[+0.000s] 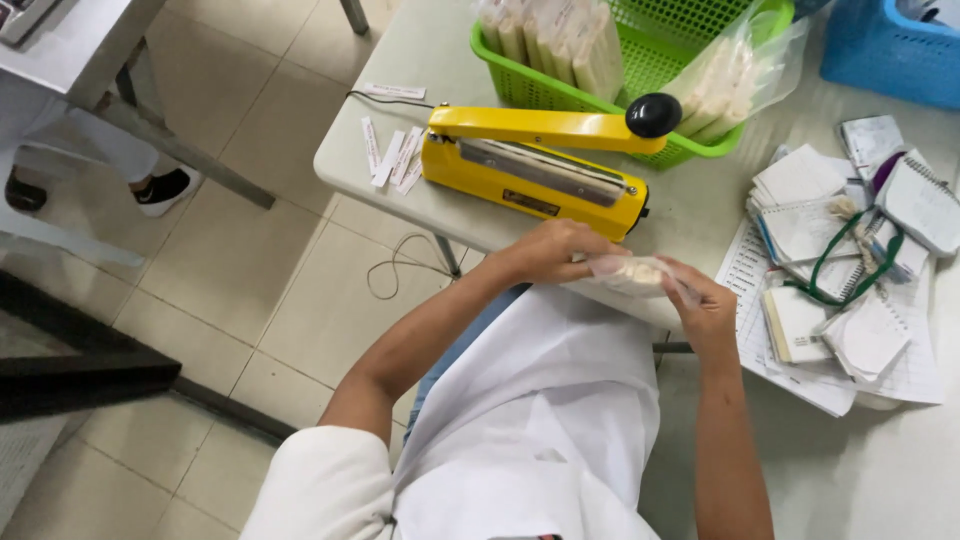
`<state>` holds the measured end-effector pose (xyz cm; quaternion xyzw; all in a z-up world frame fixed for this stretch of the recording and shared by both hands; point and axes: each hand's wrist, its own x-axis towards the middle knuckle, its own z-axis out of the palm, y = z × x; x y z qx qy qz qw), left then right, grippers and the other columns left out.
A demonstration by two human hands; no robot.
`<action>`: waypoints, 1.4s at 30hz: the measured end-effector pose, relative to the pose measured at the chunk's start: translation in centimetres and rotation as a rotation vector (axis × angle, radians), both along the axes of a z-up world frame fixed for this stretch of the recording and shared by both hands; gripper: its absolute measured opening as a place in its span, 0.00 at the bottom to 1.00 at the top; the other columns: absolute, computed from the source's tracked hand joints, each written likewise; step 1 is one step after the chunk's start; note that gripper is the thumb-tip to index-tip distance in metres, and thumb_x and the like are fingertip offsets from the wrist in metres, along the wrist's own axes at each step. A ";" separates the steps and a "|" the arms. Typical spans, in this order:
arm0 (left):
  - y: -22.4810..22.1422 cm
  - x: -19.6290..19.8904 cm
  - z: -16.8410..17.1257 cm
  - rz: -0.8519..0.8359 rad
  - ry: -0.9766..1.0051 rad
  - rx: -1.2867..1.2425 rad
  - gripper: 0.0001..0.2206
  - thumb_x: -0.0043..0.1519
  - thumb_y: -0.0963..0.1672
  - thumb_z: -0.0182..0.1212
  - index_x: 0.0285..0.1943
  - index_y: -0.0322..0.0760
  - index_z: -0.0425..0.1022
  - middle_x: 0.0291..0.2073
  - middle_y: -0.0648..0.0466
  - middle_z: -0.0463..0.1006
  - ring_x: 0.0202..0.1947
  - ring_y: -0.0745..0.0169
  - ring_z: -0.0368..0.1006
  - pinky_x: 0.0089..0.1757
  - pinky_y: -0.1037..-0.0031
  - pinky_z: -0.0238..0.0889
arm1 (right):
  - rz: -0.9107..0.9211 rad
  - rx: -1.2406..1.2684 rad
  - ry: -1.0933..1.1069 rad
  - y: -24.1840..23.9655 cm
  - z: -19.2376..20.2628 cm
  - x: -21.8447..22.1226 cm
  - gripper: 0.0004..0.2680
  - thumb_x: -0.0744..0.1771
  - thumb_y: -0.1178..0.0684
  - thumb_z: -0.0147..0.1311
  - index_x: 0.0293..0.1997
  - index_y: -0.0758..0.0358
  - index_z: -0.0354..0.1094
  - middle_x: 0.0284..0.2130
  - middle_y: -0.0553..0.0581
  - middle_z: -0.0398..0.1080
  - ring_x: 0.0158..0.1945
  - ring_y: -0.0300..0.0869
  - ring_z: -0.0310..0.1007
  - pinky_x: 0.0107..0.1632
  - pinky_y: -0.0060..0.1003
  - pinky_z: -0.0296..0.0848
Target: Using a manual heat sealer to close small plastic bags containing breadsticks and inserting paper labels.
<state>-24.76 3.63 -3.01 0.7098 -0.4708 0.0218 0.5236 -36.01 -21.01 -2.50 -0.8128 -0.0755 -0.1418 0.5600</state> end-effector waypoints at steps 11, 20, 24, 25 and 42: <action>-0.1 1.6 0.0 0.136 -0.459 0.099 0.18 0.57 0.41 0.64 0.57 0.51 0.80 0.37 0.54 0.85 0.37 0.57 0.82 0.46 0.63 0.73 | 0.015 -0.212 -0.129 -2.4 -1.5 2.0 0.07 0.72 0.53 0.57 0.48 0.65 0.79 0.41 0.68 0.78 0.48 0.59 0.78 0.50 0.51 0.74; -0.4 1.4 -1.5 0.175 -0.259 -0.021 0.09 0.67 0.47 0.57 0.50 0.51 0.82 0.34 0.59 0.84 0.34 0.59 0.81 0.39 0.70 0.74 | 0.039 0.056 0.050 -1.1 -2.3 1.9 0.10 0.73 0.51 0.54 0.55 0.68 0.74 0.47 0.69 0.75 0.53 0.53 0.75 0.56 0.50 0.71; 0.4 1.0 -1.3 0.157 -0.139 0.024 0.10 0.68 0.50 0.58 0.49 0.48 0.83 0.34 0.58 0.85 0.34 0.60 0.82 0.38 0.72 0.74 | 0.061 0.139 0.095 1.5 1.1 1.0 0.11 0.72 0.50 0.55 0.55 0.68 0.74 0.47 0.67 0.76 0.53 0.46 0.73 0.56 0.47 0.72; 0.5 1.1 -1.4 0.165 -0.100 0.035 0.11 0.68 0.51 0.58 0.49 0.47 0.82 0.33 0.58 0.84 0.34 0.59 0.82 0.38 0.72 0.74 | 0.085 0.126 0.092 1.4 1.1 1.2 0.12 0.70 0.51 0.58 0.55 0.69 0.74 0.48 0.68 0.76 0.54 0.49 0.73 0.57 0.48 0.71; 0.9 0.9 -1.4 0.037 0.037 -0.021 0.14 0.66 0.50 0.63 0.51 0.40 0.82 0.44 0.48 0.84 0.45 0.48 0.81 0.45 0.64 0.75 | 0.068 0.014 0.028 -0.6 -1.7 1.3 0.10 0.73 0.48 0.54 0.50 0.64 0.78 0.40 0.62 0.77 0.47 0.41 0.74 0.53 0.45 0.73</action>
